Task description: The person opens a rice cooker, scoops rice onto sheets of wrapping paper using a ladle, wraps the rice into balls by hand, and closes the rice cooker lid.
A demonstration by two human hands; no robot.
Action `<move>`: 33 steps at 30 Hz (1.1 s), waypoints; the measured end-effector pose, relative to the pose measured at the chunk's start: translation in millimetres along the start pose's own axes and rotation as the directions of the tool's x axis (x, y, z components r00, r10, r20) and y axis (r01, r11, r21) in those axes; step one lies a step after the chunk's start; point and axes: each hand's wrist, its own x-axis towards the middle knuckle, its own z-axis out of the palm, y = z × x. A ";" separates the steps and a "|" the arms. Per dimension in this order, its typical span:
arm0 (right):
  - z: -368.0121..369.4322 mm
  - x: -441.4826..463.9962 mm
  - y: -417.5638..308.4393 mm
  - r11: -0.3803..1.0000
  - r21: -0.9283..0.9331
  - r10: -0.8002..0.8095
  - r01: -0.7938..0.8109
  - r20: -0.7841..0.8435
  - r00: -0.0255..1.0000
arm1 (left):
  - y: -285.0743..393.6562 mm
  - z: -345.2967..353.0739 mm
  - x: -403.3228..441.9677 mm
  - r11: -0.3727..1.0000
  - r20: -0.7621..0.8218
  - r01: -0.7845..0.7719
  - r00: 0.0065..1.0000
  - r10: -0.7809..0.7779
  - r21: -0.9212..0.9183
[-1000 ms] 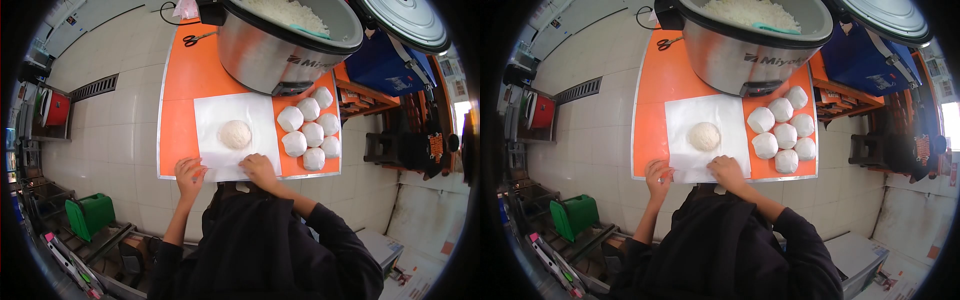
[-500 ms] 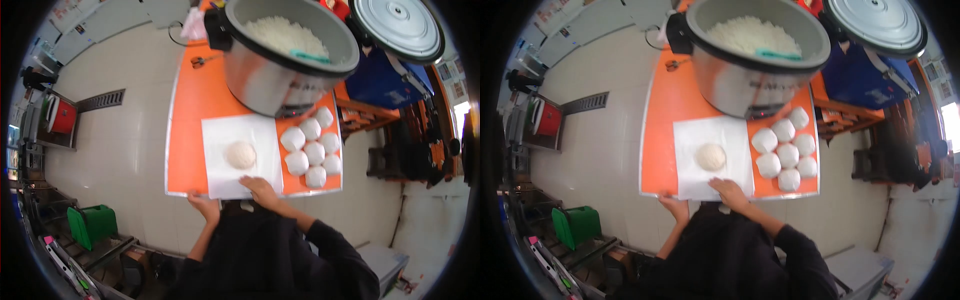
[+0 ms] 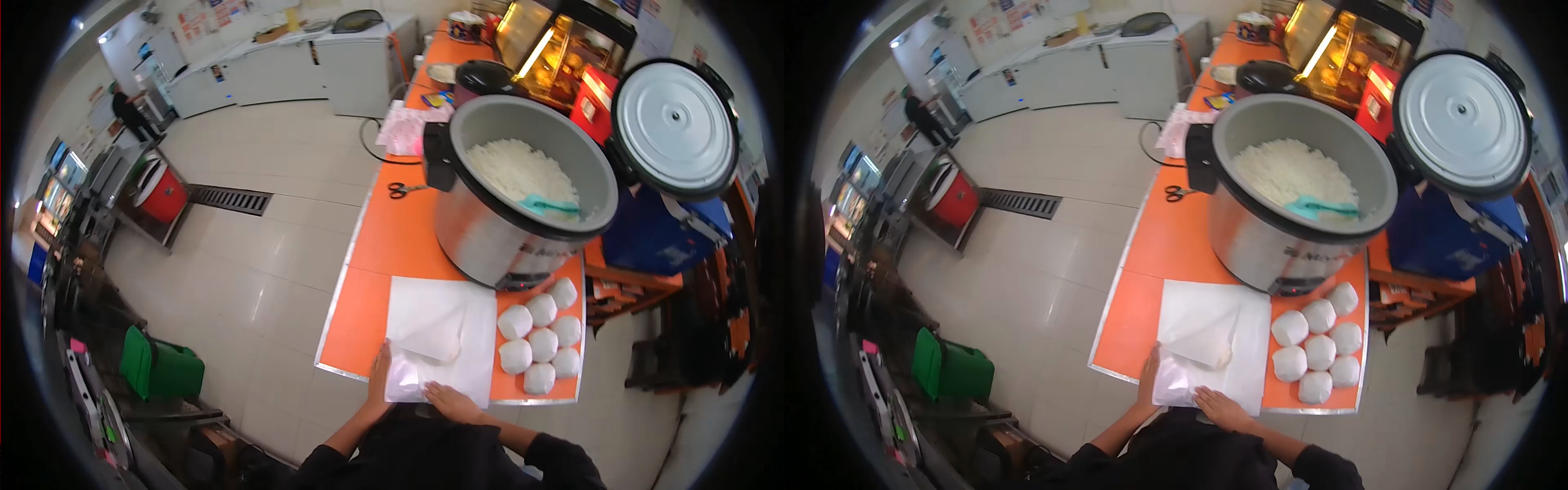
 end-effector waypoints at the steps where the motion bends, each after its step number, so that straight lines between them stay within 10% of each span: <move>1: -3.4 -5.7 2.6 0.998 0.012 0.068 -0.068 0.016 0.998 | 12.4 -13.9 14.6 0.997 -0.012 -0.082 0.997 0.081 -0.015; 3: -23.6 -18.3 3.5 0.985 0.009 0.171 -0.171 -0.003 0.985 | 38.0 -42.1 42.8 0.969 -0.037 -0.244 0.969 0.242 -0.041; 6: -21.5 -45.4 25.4 0.953 0.227 0.259 -0.199 -0.277 0.925 | -4.6 -70.8 61.4 0.750 0.539 -0.627 0.565 0.625 -0.212; 8: -31.6 -48.9 33.3 0.600 0.676 0.649 -0.428 -0.099 0.754 | -27.5 -55.5 57.7 0.826 0.664 -0.531 0.550 0.506 -0.190; 13: -57.0 -26.1 79.4 0.596 0.702 0.729 -0.389 -0.271 0.628 | 2.4 -44.8 75.2 0.908 0.597 0.279 0.801 -0.040 -0.313; 19: -47.2 29.2 78.6 0.655 0.407 0.748 -0.637 -0.472 0.467 | 15.1 -5.4 71.9 0.983 -0.027 0.131 0.990 -0.136 -0.128; 25: -58.3 42.5 73.6 0.684 0.234 0.699 -0.691 -0.480 0.530 | 23.0 -5.9 67.8 0.904 -0.001 0.427 0.904 -0.427 -0.001; 28: -78.1 66.0 87.0 0.899 0.155 0.437 -0.411 -0.403 0.804 | 56.8 -7.1 53.0 0.812 -0.344 0.318 0.926 -0.156 0.489; 30: -82.0 92.0 106.6 0.967 0.046 0.243 -0.250 -0.456 0.856 | 30.2 28.3 21.5 0.831 -0.143 -0.295 0.905 0.401 0.471; 31: -84.7 103.4 113.7 0.985 -0.010 0.147 -0.172 -0.476 0.867 | 36.5 32.8 15.1 0.790 0.115 -0.429 0.898 0.424 0.439; 33: -100.2 127.6 108.6 0.981 -0.141 0.047 -0.134 -0.499 0.865 | 47.0 27.5 8.6 0.732 0.148 -0.586 0.805 0.575 0.348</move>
